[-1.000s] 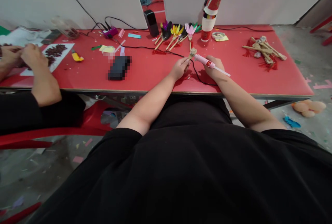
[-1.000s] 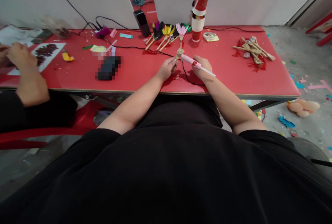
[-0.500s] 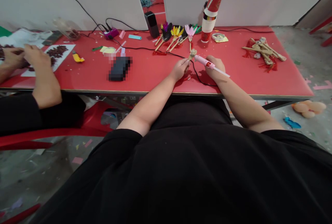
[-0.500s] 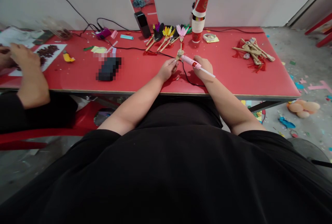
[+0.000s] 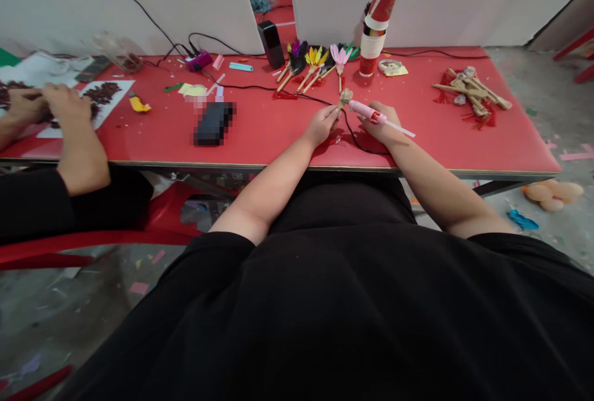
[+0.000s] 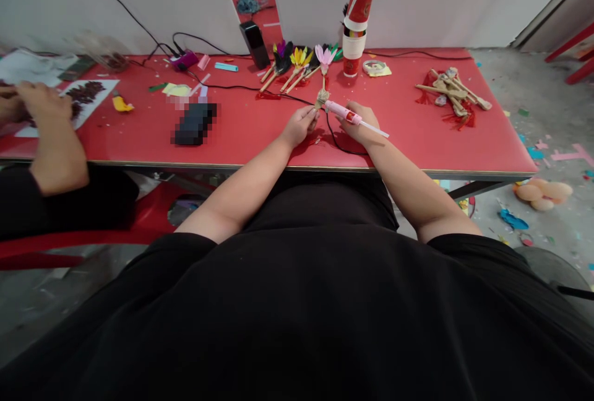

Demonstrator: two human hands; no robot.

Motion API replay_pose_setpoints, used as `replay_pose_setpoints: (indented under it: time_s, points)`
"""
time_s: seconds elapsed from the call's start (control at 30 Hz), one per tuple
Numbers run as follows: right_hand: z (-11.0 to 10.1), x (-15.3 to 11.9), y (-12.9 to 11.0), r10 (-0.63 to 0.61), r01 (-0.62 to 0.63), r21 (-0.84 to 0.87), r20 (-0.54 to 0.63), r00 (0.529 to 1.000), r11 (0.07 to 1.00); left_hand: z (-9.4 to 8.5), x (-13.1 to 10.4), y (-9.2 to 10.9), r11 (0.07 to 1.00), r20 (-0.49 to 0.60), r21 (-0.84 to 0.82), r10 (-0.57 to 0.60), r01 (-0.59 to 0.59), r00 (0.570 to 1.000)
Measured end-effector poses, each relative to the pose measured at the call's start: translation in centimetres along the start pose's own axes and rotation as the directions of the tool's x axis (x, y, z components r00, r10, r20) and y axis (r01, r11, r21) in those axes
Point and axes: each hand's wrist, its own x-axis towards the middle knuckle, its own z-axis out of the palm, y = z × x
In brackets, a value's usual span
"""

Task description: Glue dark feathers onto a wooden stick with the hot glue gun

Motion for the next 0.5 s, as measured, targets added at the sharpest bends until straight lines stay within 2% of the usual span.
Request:
replay_pose_setpoints:
  time_s: [0.13,0.27,0.5]
  points:
    - [-0.57,-0.6,-0.47,-0.033,0.035,0.064,-0.018,0.999,0.997,-0.06,0.04,-0.24,0.998,-0.005,0.047,0.038,-0.037,0.999]
    - [-0.86,-0.7,-0.96,-0.035,0.038,0.056,-0.045,0.998,0.998,-0.03,0.07,-0.4,0.998,-0.021,0.052,0.046,-0.045,0.999]
    - [-0.83,-0.27,-0.83,-0.142,0.137,-0.07,-0.087,0.986,0.988,-0.32,0.05,-0.61,0.999,0.007,0.036,0.03,-0.03,1.0]
